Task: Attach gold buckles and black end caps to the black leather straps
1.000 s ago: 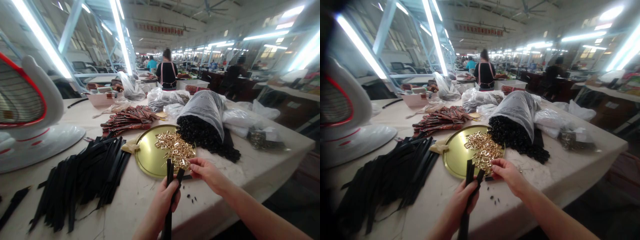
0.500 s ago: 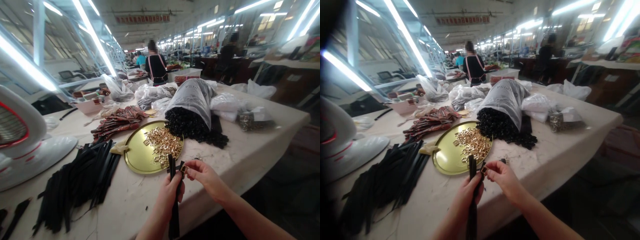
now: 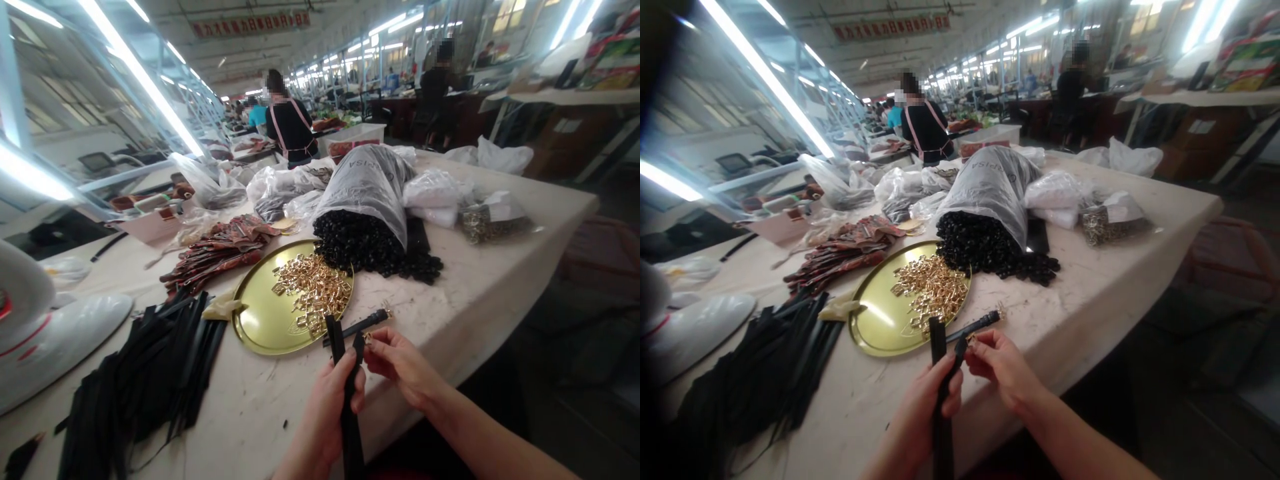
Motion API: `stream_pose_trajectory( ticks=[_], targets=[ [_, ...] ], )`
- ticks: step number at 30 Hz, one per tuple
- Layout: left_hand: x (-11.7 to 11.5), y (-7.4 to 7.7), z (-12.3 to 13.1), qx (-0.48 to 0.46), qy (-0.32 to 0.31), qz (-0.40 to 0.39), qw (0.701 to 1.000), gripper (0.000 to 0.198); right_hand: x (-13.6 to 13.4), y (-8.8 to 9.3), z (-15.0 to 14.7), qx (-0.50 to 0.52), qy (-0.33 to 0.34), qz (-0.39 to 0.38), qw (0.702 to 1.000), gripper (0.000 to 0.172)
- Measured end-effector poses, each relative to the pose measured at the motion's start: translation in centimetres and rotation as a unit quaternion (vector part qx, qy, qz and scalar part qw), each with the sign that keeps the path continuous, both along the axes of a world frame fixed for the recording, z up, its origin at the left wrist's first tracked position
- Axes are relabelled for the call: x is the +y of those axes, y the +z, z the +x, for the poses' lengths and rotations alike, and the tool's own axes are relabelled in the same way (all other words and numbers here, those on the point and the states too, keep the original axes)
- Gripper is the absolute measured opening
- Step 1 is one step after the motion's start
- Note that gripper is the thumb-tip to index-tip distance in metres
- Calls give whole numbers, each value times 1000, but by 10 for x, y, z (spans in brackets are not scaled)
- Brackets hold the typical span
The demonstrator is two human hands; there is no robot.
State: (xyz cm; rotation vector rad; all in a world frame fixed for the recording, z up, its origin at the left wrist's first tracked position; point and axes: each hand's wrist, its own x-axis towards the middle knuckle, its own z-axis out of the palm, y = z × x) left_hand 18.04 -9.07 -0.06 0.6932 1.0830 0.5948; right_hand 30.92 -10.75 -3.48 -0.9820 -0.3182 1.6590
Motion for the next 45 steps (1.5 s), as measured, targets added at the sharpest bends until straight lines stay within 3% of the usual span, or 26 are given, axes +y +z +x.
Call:
stream_pose_trajectory(
  ticks=[4,8,12,17,20,25,31,35,38,41,45],
  targets=[
    [-3,4,3,29,23,42,998,35,-2,-2,-9,119,1,-42,992,27],
    [1,10,-5,56,22,111,992,37,-2,0,-10,162,25,-54,985,26],
    [6,10,-26,103,-58,126,985,42,0,8,-1,111,27,-22,993,26],
    [-2,6,-38,113,-129,160,972,32,-4,18,3,2,101,56,993,23],
    [-7,8,-39,128,-148,180,964,27,-8,18,4,24,146,51,988,23],
    [-8,15,-44,126,-159,188,961,21,-10,17,6,91,165,11,982,20],
    [-5,24,-45,159,-197,213,943,15,-12,17,4,101,199,-2,975,17],
    [-4,19,-32,136,-166,178,960,13,-10,16,-2,48,189,23,981,21],
    [-3,12,-24,116,-129,138,975,13,-9,18,-6,-45,135,52,988,25],
    [-3,10,-23,99,-133,100,981,13,-9,19,-7,-119,86,70,987,28],
    [-2,12,-23,85,-134,67,985,13,-12,16,-11,-130,48,67,988,29]
  ],
)
